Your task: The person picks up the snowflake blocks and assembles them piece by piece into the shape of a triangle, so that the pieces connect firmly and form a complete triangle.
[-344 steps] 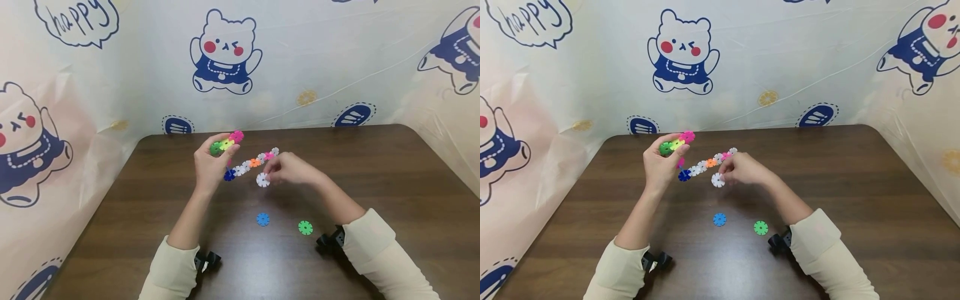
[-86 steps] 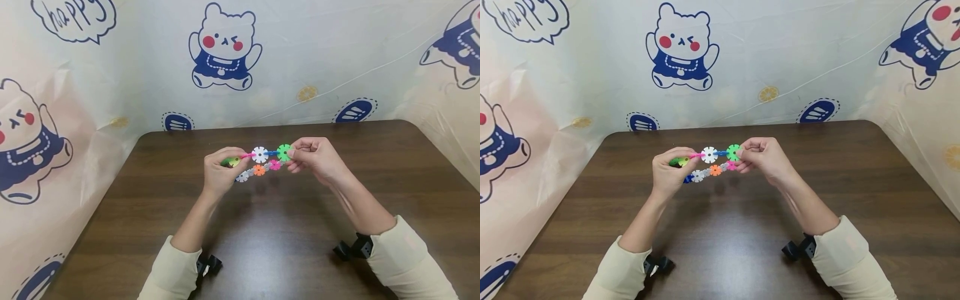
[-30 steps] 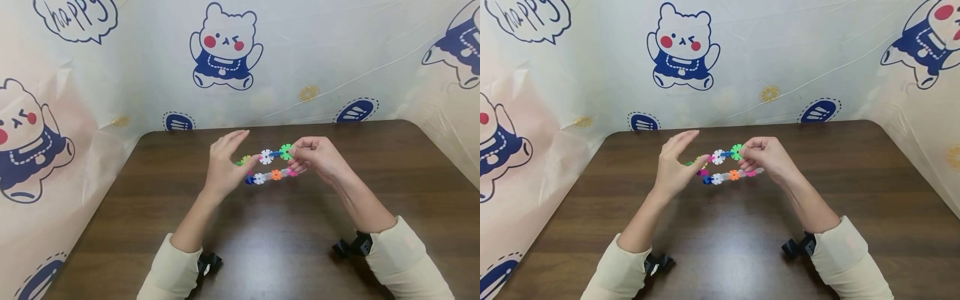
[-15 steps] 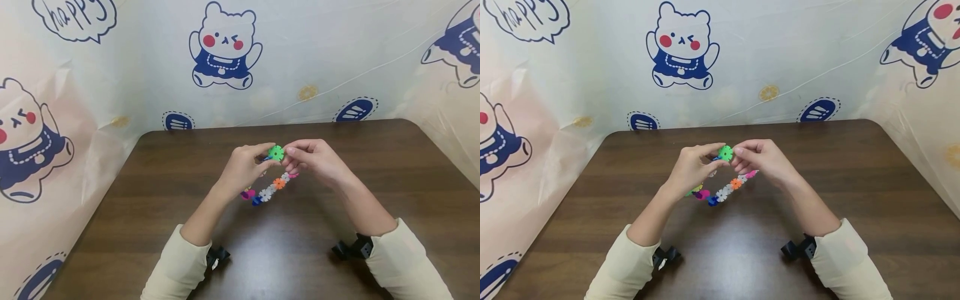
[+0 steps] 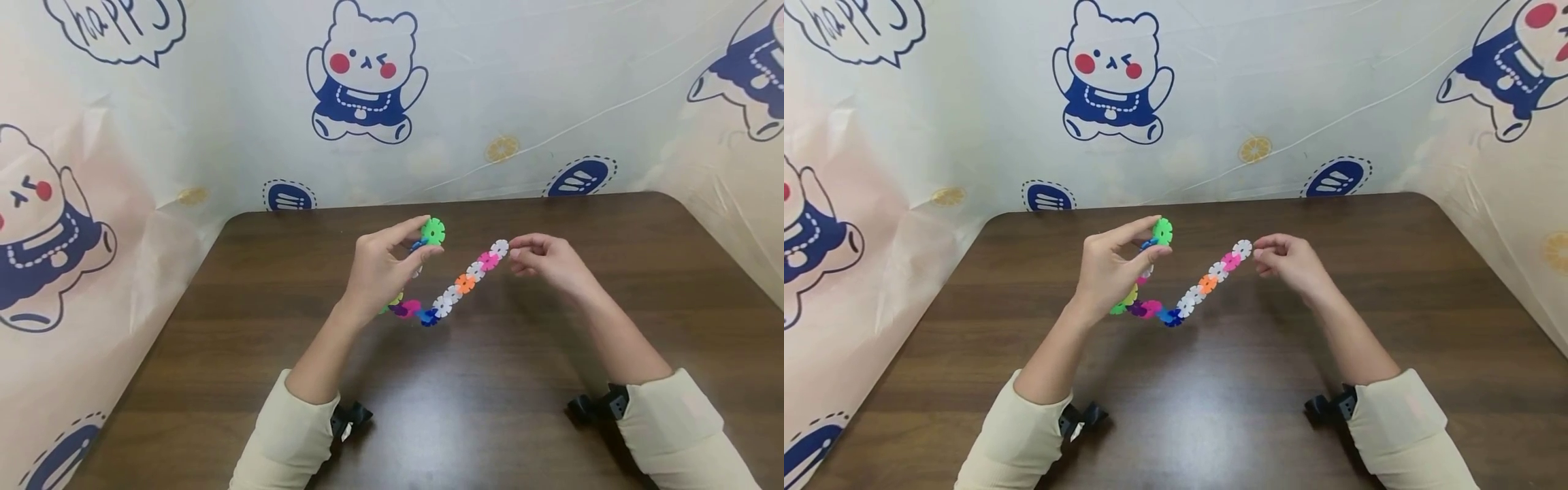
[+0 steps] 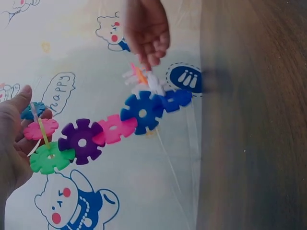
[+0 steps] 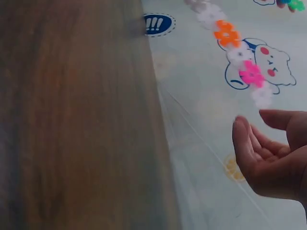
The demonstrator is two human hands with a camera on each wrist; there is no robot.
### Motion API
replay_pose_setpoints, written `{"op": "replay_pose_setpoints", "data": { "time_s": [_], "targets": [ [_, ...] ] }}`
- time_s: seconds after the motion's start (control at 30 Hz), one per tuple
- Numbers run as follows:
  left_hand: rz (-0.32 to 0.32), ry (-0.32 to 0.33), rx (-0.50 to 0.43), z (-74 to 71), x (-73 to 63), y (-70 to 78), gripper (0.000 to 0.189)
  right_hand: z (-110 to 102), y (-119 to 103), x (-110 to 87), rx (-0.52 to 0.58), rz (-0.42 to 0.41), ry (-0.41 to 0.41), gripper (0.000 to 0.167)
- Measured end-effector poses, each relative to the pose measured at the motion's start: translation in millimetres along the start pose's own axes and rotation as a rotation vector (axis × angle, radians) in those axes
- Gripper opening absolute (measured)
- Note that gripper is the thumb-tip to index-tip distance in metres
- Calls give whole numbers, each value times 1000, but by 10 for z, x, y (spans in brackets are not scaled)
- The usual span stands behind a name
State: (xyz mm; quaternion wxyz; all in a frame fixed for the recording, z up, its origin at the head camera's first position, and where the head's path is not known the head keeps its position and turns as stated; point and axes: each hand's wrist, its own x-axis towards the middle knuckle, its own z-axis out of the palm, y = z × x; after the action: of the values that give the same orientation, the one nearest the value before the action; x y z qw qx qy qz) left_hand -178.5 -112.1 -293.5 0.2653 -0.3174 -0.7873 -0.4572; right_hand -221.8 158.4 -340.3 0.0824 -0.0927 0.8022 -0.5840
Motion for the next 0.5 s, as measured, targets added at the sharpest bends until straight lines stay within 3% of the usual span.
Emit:
{"op": "replay_pose_setpoints", "data": {
  "time_s": [0.17,0.37,0.5],
  "targets": [
    [35,61,-12,-8,13,3,42,78,57,37,183,-3,-70,35],
    [41,101,-28,-16,4,1,41,176,47,63,392,-57,-73,10],
    [21,95,-29,-15,-11,-13,41,193,17,49,442,-98,-44,5]
  ]
}}
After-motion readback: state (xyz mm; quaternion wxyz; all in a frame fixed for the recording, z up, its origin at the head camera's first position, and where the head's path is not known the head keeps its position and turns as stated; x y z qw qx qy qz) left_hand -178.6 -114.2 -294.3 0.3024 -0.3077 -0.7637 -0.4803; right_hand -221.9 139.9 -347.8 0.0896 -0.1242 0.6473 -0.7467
